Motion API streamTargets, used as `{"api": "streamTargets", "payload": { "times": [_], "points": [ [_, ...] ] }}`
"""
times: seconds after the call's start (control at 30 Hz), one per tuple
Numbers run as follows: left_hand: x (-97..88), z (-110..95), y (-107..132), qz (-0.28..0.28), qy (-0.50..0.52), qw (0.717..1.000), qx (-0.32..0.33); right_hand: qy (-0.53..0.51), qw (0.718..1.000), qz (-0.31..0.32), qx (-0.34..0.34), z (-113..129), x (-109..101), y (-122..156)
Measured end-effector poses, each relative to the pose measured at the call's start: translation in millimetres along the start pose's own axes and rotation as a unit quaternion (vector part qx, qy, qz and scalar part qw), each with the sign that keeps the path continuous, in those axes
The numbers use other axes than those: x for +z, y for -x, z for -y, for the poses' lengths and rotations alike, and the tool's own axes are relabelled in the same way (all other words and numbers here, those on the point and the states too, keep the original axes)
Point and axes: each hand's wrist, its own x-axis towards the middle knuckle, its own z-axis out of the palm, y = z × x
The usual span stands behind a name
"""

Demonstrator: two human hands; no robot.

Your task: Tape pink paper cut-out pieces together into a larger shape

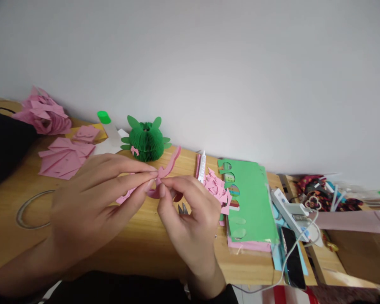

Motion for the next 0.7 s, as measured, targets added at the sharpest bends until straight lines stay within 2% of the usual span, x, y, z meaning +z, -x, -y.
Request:
{"api": "streamTargets", "payload": {
  "times": [0.7],
  "points": [
    [0.4,-2.1,-0.6,-0.004,-0.029,1.0,0.003,0.002,1.0,-0.004,0.029,2.5,-2.9,0.1]
  ]
}}
